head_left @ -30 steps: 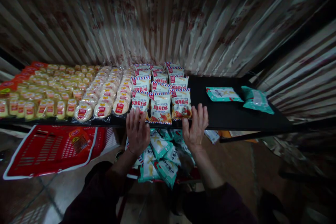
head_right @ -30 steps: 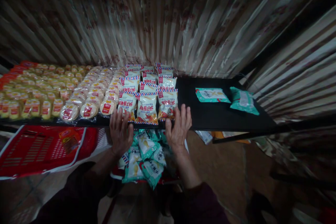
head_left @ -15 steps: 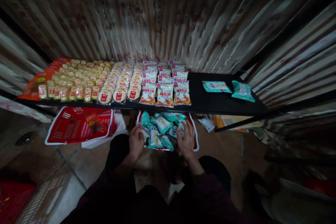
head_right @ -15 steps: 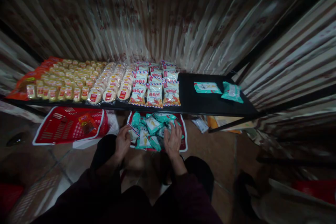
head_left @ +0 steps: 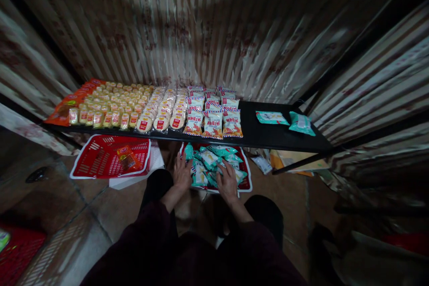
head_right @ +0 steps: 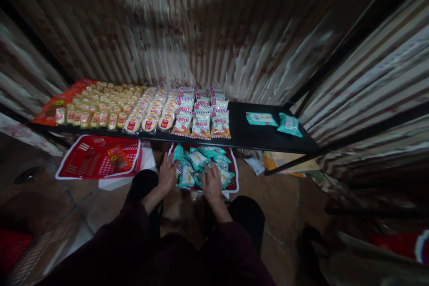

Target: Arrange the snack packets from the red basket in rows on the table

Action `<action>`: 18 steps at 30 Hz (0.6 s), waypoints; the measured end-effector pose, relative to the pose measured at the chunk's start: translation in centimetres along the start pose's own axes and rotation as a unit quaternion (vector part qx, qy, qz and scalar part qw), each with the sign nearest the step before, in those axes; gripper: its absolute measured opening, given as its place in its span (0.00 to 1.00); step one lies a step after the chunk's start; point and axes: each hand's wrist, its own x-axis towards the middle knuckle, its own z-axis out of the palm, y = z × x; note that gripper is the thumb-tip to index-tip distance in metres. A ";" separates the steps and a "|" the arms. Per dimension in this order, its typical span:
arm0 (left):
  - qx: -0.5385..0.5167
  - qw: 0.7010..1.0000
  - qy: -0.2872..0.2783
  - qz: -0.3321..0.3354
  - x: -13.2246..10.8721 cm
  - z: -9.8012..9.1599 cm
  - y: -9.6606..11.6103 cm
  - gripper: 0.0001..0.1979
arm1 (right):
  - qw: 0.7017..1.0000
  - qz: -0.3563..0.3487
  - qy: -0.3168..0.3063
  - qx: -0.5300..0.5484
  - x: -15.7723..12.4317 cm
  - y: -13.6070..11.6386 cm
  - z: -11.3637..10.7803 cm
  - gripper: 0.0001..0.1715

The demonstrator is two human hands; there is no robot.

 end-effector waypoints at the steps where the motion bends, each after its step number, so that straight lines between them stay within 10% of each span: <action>1: 0.016 0.999 -0.022 0.017 0.7 -0.3 0.0 0.24 | 1.000 -0.011 -0.018 0.006 0.3 -0.8 0.4 0.19; 11: 0.070 0.978 -0.119 0.156 4.1 -1.8 -2.2 0.12 | 0.956 -0.043 -0.290 -0.023 2.2 -3.2 1.2 0.29; 18: 0.058 0.980 -0.092 0.168 6.0 -5.0 -2.0 0.12 | 0.949 -0.024 -0.315 -0.004 2.4 -2.9 0.9 0.31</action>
